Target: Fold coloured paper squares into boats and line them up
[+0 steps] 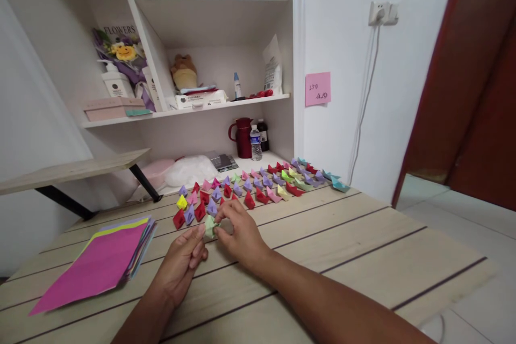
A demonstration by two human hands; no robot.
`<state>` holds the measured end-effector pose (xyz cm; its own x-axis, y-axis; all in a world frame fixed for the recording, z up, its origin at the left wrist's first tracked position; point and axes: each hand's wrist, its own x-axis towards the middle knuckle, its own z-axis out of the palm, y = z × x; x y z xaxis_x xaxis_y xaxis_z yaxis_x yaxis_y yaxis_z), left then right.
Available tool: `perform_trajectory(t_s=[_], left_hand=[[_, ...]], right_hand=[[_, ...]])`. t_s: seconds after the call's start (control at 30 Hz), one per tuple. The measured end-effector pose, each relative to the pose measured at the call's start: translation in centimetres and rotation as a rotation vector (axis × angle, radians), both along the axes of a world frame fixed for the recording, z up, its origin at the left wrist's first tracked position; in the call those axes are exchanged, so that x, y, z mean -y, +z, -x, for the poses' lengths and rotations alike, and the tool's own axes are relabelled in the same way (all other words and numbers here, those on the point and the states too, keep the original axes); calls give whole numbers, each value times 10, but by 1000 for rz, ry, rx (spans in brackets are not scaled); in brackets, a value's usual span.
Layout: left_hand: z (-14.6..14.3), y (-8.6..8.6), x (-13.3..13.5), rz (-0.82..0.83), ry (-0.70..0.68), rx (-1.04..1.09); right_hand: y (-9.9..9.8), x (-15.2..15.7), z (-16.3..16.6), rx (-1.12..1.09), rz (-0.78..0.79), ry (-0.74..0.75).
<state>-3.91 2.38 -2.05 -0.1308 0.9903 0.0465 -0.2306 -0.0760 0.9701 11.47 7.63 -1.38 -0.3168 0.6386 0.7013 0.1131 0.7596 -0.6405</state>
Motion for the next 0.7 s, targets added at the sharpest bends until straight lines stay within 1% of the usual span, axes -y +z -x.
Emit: perform_trajectory(t_s=[0.7], left_hand=[[1, -1, -1, 6, -12, 11]], right_hand=[[0, 2, 1, 19, 40, 57]])
